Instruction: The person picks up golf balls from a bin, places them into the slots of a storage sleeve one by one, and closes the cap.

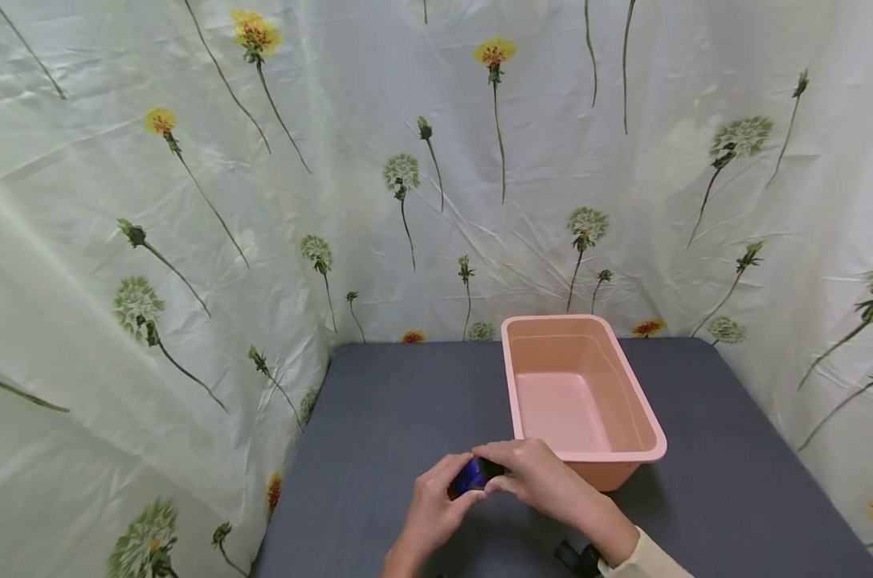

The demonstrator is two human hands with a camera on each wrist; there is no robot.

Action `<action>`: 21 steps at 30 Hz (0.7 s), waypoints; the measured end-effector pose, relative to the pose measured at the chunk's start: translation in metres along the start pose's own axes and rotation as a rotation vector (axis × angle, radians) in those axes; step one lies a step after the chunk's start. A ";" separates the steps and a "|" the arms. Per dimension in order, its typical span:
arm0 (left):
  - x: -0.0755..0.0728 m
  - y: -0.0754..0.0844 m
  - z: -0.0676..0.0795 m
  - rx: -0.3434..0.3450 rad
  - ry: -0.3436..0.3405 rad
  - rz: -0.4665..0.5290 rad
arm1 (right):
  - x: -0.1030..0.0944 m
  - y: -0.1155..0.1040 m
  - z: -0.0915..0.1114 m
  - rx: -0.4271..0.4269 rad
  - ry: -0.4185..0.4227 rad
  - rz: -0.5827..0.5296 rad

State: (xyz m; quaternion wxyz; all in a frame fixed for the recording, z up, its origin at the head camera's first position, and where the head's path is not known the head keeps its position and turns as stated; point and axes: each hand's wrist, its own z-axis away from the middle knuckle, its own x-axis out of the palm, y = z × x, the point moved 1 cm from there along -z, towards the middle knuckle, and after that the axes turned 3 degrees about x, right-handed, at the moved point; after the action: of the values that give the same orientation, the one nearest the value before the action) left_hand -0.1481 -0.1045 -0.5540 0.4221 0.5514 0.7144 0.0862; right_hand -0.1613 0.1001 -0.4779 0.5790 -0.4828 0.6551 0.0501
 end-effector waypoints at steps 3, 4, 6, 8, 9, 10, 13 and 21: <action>0.001 0.000 0.001 0.017 -0.003 -0.004 | 0.001 0.000 0.001 0.009 0.006 -0.005; 0.002 0.000 0.000 0.015 -0.004 0.001 | 0.001 0.000 0.001 0.012 0.012 -0.009; 0.003 0.001 0.000 -0.009 -0.006 0.018 | -0.001 0.000 0.002 0.022 0.023 -0.020; 0.005 0.001 -0.001 -0.055 -0.008 0.049 | -0.004 0.001 0.003 0.027 0.032 -0.025; 0.006 0.000 -0.001 -0.086 -0.007 0.072 | -0.006 0.001 0.004 0.031 0.038 -0.024; 0.006 0.000 -0.001 -0.119 -0.004 0.107 | -0.008 0.000 0.005 0.034 0.046 -0.020; 0.008 -0.004 -0.003 -0.218 0.033 0.193 | -0.017 0.000 0.010 0.039 0.081 0.009; 0.013 -0.032 -0.008 -0.386 0.121 0.193 | -0.041 0.009 0.027 0.112 0.178 0.077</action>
State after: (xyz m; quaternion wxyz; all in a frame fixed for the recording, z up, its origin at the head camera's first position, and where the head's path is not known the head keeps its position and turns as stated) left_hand -0.1765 -0.1029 -0.5741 0.4659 0.5200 0.6525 0.2945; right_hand -0.1537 0.1455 -0.4577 0.5420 -0.4267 0.7239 -0.0073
